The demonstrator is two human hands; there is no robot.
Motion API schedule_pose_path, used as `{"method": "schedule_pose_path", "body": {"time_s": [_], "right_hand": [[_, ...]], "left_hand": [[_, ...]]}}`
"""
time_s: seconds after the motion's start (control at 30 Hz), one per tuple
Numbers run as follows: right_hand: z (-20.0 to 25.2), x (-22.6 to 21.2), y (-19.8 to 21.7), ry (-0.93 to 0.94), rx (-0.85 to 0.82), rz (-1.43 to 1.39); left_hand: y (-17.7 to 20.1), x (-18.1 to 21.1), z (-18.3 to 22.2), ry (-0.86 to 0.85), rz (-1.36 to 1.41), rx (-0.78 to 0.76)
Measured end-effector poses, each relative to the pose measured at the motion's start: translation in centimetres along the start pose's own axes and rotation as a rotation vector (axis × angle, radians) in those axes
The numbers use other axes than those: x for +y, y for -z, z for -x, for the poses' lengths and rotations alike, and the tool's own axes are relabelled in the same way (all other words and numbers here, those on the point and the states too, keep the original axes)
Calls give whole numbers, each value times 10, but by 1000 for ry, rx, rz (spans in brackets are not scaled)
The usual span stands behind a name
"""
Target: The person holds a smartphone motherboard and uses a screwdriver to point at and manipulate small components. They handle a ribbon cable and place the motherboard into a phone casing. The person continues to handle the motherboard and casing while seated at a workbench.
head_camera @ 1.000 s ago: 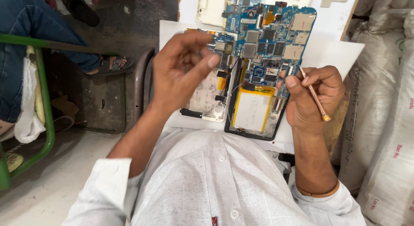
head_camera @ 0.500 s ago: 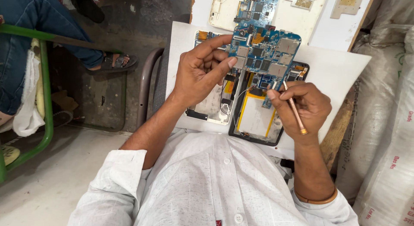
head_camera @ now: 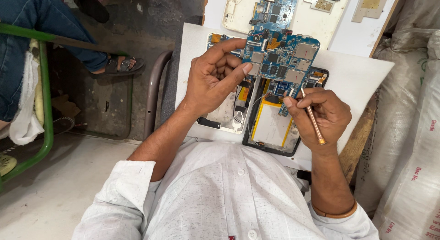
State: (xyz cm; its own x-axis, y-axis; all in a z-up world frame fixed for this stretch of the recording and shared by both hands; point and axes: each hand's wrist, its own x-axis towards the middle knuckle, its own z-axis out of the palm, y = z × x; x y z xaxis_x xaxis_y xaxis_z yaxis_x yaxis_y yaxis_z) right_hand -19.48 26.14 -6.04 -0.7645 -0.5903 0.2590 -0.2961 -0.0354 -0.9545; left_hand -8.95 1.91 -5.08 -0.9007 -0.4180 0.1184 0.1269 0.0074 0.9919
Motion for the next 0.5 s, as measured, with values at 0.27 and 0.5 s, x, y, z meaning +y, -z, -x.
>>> {"method": "schedule_pose_path", "body": {"time_s": [0.27,0.5], "right_hand": [[-1,-3,-1,-19,-19,3],[-2,-9,-3,-13,-44,57]], "left_hand": [[0,7,-1,27,44,6],[-1,10,-5,14,-137,47]]}}
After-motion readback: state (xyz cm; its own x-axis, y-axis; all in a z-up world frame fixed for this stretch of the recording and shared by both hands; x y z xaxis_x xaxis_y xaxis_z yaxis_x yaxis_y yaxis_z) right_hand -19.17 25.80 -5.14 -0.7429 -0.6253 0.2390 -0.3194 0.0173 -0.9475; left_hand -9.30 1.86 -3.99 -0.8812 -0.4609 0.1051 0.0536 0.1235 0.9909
